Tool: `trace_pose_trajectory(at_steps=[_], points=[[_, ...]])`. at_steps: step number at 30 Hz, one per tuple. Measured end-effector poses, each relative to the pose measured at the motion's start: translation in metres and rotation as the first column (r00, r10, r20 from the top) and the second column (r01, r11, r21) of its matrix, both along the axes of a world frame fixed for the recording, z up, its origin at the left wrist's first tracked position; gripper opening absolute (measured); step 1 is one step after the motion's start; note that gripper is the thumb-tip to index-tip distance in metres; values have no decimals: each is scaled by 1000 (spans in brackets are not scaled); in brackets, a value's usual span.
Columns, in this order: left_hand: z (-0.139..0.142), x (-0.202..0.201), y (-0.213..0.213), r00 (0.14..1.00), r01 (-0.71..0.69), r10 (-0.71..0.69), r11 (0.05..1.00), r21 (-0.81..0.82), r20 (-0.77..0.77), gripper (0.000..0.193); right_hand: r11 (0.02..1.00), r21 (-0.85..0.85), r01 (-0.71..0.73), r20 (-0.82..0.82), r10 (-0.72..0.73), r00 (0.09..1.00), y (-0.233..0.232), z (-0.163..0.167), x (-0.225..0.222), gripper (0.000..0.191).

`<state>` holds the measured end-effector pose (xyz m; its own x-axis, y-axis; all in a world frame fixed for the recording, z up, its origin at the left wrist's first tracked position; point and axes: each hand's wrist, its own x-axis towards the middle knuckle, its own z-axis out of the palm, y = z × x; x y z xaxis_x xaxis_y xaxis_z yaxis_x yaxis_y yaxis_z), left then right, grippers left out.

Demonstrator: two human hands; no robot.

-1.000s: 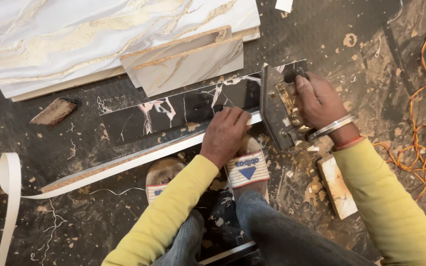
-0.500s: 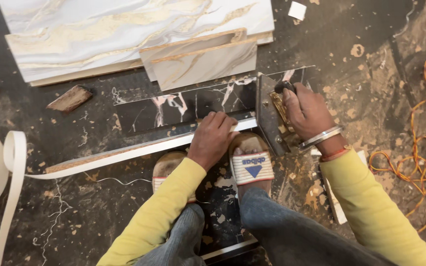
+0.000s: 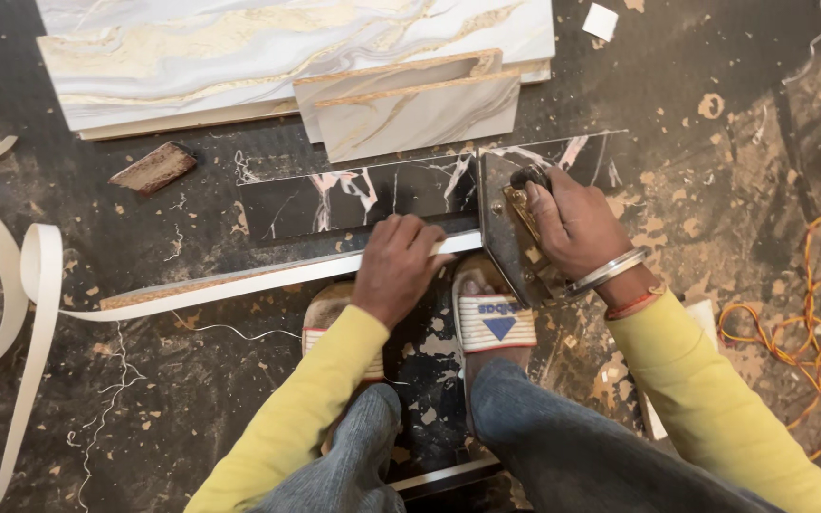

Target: The person sits on the floor and applies white edge banding tape to the edges of laminated boards. They align the tape along a board edge, press it with a hand-held iron to heat-activate the adhesive, then press and run fingers along the taped edge to secure it, working on multiple board edges.

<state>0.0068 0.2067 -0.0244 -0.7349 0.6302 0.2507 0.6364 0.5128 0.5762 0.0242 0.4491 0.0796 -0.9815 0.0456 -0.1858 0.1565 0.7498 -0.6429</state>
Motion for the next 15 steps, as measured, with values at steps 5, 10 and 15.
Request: trace_pose_trajectory(at_steps=[5,10,15], points=[[2,4,-20,1000,-18,18,1000,-5,-17,31,999,17,-50,48,50,998,-9,-2,-1,26],[7,-1,-19,1000,-5,5,1000,4,20,29,992,-11,-128,-18,128,992,-28,-7,-5,25],[13,-1,-38,997,-66,64,996,-54,-33,34,992,0,-129,62,129,990,-38,-3,-10,25]])
